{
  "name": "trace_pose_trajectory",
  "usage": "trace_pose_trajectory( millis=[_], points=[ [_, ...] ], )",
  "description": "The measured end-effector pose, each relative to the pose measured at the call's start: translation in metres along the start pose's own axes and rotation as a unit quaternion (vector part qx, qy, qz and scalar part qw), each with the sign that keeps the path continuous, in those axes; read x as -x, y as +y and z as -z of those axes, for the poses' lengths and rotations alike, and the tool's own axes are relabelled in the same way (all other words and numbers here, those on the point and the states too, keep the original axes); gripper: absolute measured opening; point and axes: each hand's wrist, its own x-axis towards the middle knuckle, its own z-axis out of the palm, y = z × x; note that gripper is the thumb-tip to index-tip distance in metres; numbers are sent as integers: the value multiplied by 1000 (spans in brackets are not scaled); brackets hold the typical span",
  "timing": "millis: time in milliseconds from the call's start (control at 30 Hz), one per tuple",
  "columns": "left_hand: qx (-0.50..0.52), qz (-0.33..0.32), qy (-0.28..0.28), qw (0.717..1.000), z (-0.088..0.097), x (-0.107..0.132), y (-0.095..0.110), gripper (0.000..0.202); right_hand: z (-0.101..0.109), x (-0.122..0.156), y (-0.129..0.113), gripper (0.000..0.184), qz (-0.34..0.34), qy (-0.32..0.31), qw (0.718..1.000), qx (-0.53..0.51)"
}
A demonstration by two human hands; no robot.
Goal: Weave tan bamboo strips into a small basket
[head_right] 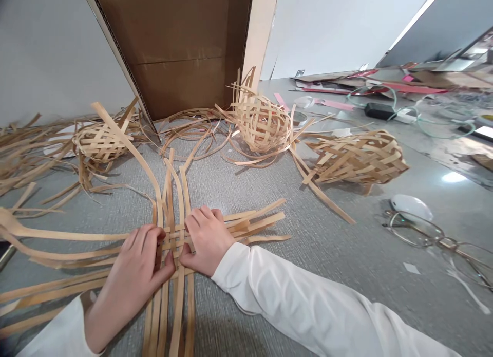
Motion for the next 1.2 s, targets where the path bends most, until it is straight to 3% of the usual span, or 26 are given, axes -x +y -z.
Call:
trace_pose_trajectory(
  millis=[167, 400, 833, 1200],
  points=[
    [2, 8, 6, 1000, 1, 2, -1, 15, 1, 2, -1, 17, -4, 3, 1000, -6],
    [-38, 32, 22, 998, 4, 3, -1, 25, 5, 4, -3, 30, -8, -15, 1000, -9],
    [-51, 31, 17, 998, -2, 4, -4, 33, 8, 2, -4, 21, -15, -36, 999, 2],
    [-34, 39, -28, 998, 2, 2, -4, 33, 7, 2, -1, 34, -19, -38, 999, -5]
  ],
)
